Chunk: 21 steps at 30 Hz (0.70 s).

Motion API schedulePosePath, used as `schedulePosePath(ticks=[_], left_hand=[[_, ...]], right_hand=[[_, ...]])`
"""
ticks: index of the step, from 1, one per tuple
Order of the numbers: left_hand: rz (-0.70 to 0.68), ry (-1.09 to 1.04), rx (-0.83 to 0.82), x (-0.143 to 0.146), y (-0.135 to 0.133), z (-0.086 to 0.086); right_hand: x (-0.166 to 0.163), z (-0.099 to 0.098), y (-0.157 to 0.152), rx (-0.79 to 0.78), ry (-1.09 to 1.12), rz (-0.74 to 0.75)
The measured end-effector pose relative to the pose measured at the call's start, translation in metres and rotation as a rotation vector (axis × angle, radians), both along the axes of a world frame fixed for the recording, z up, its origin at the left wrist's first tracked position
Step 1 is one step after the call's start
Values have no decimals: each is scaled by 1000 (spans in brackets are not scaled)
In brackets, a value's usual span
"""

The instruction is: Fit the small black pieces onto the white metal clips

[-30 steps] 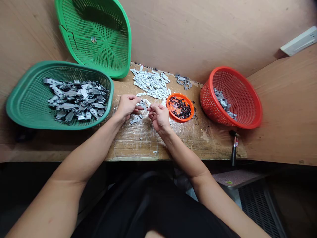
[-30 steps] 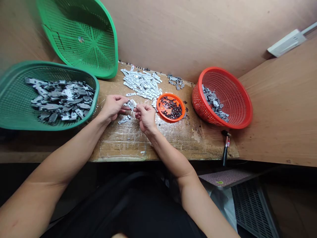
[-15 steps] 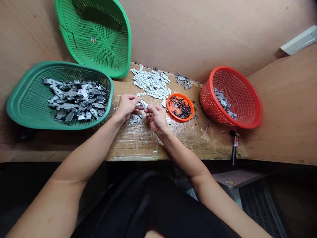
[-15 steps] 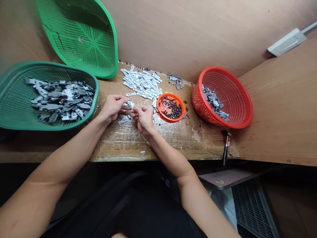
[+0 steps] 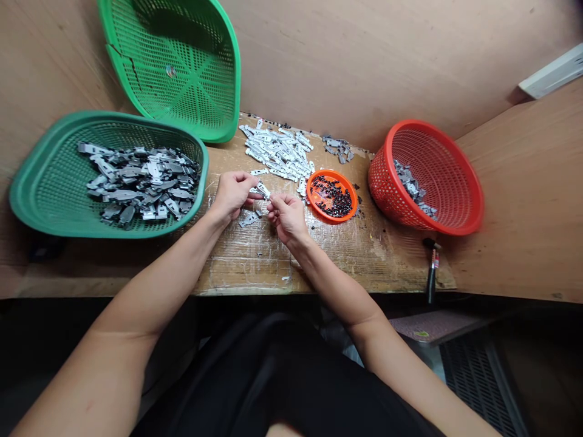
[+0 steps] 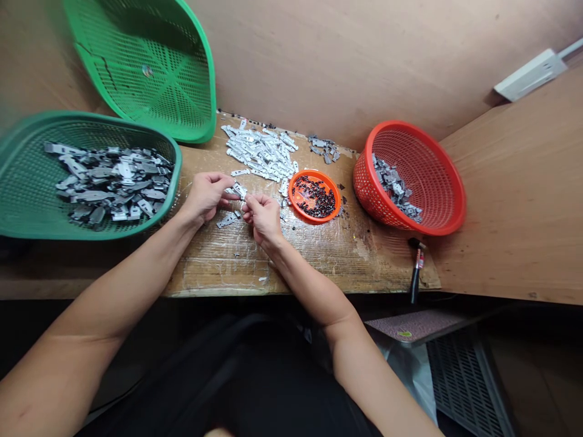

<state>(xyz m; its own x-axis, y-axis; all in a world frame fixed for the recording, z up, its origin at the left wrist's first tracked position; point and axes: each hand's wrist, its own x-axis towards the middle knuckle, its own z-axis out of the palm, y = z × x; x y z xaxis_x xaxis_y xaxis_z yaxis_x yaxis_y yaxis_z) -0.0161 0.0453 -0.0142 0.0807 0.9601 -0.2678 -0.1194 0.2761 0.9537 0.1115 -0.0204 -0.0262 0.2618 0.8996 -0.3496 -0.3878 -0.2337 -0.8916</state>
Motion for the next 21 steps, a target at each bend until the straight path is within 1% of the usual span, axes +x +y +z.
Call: schedulePosePath(ticks=[4,9,13,15,18,21], left_hand=[[15,-17,33,1,1,-3],[-11,-57,42,2,2,-4],[-25,-64,29,2,1,-3],[-34,-72,29,1,0,-1],[-66,-95,35,1,-1,1],[-97,-114,37,1,-2,0]], right_hand=[[1,-8,1,-11,-27,-3],[0,-13,1,-5,-17,-23],[2,-11,1,-30,10,-7],[5,-8,0,-38,48,29],[10,-4,-2,-24,77,93],[13,-3,-2,-3,59,115]])
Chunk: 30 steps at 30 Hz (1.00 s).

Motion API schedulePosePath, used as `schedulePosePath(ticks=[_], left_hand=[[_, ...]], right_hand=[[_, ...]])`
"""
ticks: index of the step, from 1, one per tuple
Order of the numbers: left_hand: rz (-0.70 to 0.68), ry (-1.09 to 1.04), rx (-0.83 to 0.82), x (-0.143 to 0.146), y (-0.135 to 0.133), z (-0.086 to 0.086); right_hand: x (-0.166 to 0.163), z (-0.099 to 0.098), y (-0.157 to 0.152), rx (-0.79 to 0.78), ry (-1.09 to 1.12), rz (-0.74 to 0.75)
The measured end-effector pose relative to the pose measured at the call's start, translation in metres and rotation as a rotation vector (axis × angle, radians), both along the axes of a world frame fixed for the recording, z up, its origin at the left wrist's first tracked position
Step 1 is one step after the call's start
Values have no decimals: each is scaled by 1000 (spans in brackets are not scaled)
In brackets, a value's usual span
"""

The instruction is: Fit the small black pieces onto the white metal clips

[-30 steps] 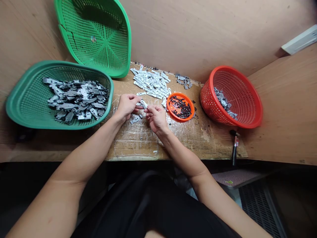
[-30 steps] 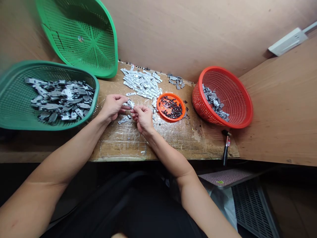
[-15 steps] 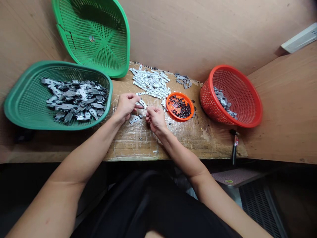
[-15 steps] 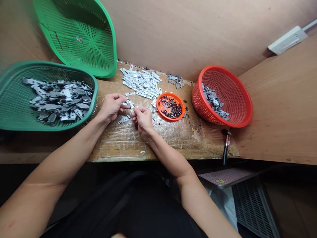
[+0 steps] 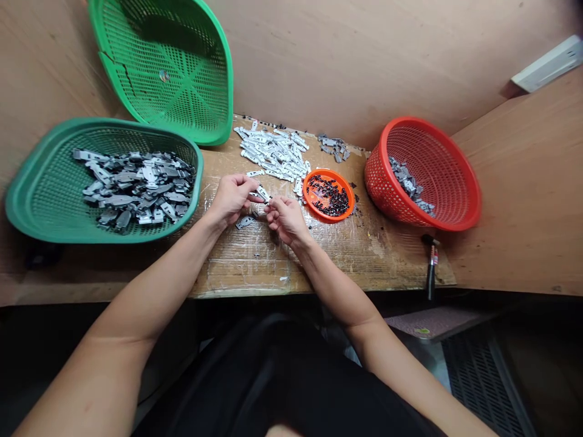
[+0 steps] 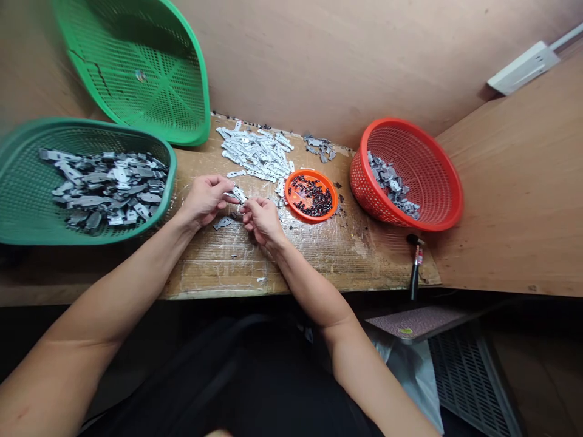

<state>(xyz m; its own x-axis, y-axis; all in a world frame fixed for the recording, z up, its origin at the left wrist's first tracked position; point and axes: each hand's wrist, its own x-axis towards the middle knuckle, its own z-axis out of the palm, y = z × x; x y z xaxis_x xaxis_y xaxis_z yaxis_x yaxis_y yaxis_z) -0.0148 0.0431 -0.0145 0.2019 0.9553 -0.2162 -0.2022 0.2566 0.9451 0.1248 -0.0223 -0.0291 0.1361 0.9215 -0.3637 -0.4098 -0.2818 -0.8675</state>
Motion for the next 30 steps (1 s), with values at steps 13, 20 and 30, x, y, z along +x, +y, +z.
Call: schedulePosePath(ticks=[13,20,30], left_hand=[[-199,137,181,-6,2,-22],[-191,83,188,-5,-2,-17],[-600,75,-104,-21,-2,6]], right_hand=[[11,-18,-2,206,-223,141],[17,-18,-3,315,-534,147],[56,-2,3,773,-994,405]])
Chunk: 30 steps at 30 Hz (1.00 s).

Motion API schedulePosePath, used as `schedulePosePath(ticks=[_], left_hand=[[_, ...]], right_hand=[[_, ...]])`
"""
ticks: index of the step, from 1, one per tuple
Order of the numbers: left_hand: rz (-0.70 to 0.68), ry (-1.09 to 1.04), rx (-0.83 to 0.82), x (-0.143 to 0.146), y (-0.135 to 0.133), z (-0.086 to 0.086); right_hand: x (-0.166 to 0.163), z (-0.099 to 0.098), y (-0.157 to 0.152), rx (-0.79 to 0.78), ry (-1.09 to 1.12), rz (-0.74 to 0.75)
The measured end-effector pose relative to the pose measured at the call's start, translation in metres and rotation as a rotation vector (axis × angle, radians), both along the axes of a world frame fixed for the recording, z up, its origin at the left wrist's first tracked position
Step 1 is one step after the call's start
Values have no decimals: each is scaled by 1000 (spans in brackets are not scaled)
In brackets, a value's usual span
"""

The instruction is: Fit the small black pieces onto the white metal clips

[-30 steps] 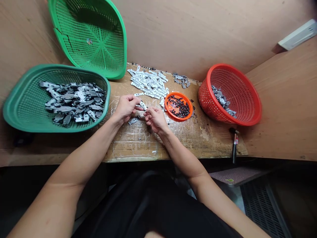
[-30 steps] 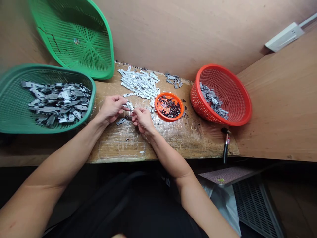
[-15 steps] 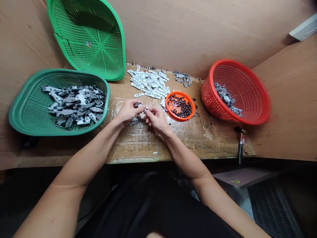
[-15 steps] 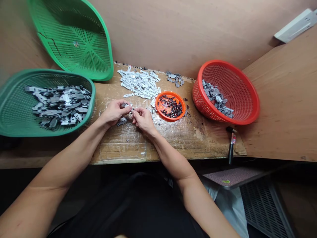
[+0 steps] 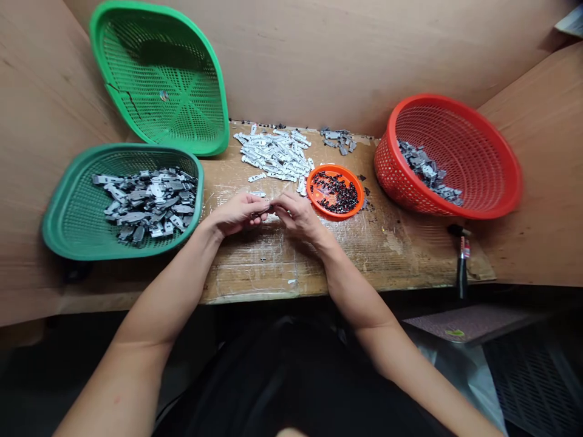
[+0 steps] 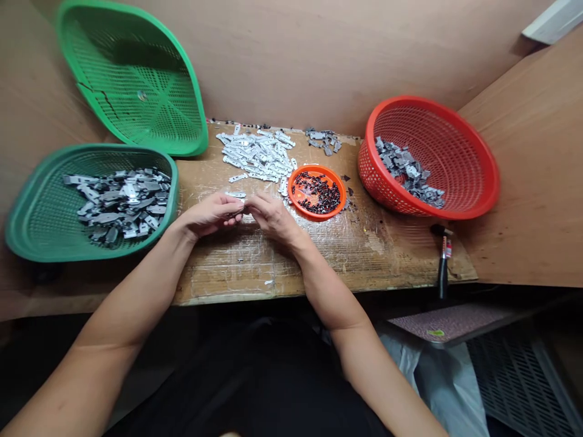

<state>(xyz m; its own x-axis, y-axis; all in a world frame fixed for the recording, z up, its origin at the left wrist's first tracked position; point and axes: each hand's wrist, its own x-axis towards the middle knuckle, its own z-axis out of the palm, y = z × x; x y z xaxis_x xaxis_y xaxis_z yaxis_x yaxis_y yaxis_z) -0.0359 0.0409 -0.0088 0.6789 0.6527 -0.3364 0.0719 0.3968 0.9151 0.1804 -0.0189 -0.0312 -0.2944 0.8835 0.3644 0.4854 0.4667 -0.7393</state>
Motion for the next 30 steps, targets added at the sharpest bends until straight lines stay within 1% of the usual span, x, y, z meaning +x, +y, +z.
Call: schedulePosePath(ticks=[3,9,14,18,21,23,24,25,27,30], left_hand=[[66,-27,95,6,-5,-1],[134,-24,235,16,-13,-4],[146,-42,282,20,-16,-5],[203,-37,311,24,-22,-1],[217,-19,334,25,-26,0],[204,-8,358,26,-27,-1],[197,-5,373,26,-28,-3],[187,-3,386,27,-29,-5],[167,0,408,29,-32,-8],[141,-9,411,31,-36,-9]], right_hand=[[3,1,1,-23,40,-6],[2,0,4,-52,154,-113],[-5,1,1,-145,367,-194],[-10,4,0,-216,531,-192],[-10,6,2,-334,638,-188],[-8,8,4,-422,631,-171],[-7,8,5,-437,593,-163],[-6,8,5,-424,544,-163],[-4,7,5,-346,447,-175],[-4,8,2,-267,375,-180]])
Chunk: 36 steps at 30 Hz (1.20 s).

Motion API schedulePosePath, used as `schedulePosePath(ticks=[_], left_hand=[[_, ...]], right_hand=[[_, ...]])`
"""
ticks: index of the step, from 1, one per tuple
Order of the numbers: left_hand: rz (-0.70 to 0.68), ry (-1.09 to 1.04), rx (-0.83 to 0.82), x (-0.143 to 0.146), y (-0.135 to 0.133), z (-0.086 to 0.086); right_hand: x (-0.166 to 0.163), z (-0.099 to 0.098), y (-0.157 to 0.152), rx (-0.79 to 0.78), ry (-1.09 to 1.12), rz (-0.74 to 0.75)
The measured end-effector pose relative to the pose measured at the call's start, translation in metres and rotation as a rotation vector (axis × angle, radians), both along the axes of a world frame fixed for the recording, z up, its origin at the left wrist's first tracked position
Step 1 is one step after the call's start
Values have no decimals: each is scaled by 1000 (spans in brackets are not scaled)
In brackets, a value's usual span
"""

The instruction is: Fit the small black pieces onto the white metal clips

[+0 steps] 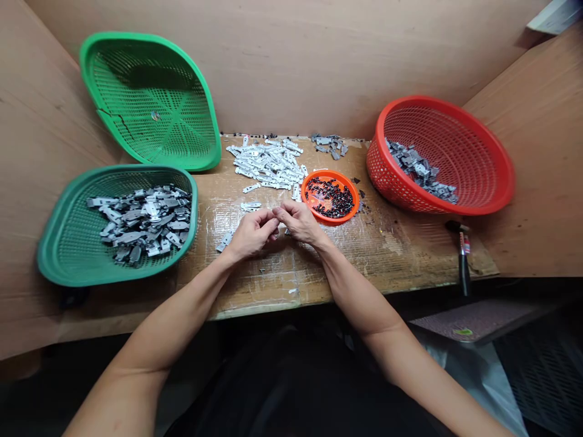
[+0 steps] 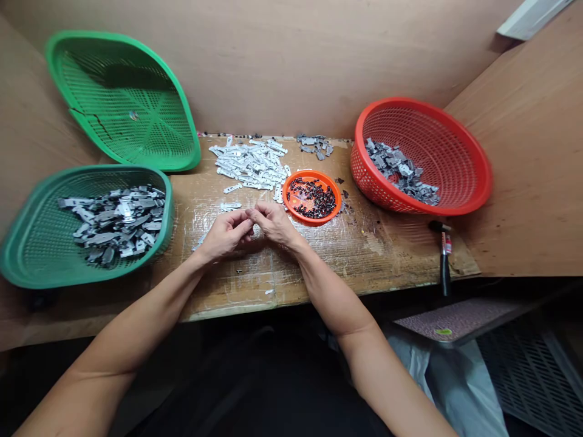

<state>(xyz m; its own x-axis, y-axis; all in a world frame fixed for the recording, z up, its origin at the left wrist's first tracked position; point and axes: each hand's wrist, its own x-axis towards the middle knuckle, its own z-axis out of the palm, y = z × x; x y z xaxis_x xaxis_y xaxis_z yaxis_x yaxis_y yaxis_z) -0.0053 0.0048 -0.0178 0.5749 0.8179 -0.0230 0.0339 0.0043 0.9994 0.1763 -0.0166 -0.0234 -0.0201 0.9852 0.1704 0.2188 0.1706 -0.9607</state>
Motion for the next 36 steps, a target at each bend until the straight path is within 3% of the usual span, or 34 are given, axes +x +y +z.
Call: schedulePosePath(ticks=[3,7,9,12,14,16,20,23,25,28,31,34,36], left_hand=[[-28,-68,-75,-1,-2,3],[-105,-150,-297,-1,-3,6],[-109,-141,-314,1,-3,6],[2,-27,-58,1,-3,13],[166,118,245,-12,-3,27],[372,266,511,-38,-2,47],[686,600,705,-103,1,87],[817,730,770,-116,-1,92],[706,792,830,-95,-9,80],[123,704,785,-33,-26,48],[-265,780,825,29,-39,23],[-480,947,983,61,-40,16],[-539,1039,1063,66,-36,16]], right_hand=[[-1,5,-6,9,-42,-10],[-5,9,-10,30,-81,-11],[-2,9,-7,15,-57,25],[19,10,3,16,-69,-11],[47,11,11,66,-207,-227],[78,11,18,43,-498,-393],[116,2,32,-103,-840,-215],[116,-6,44,-60,-934,-68],[112,-8,50,-37,-972,-16],[116,-2,52,-49,-948,35],[136,11,47,-102,-915,-2],[155,23,39,-149,-914,-42],[160,26,36,-179,-908,-7]])
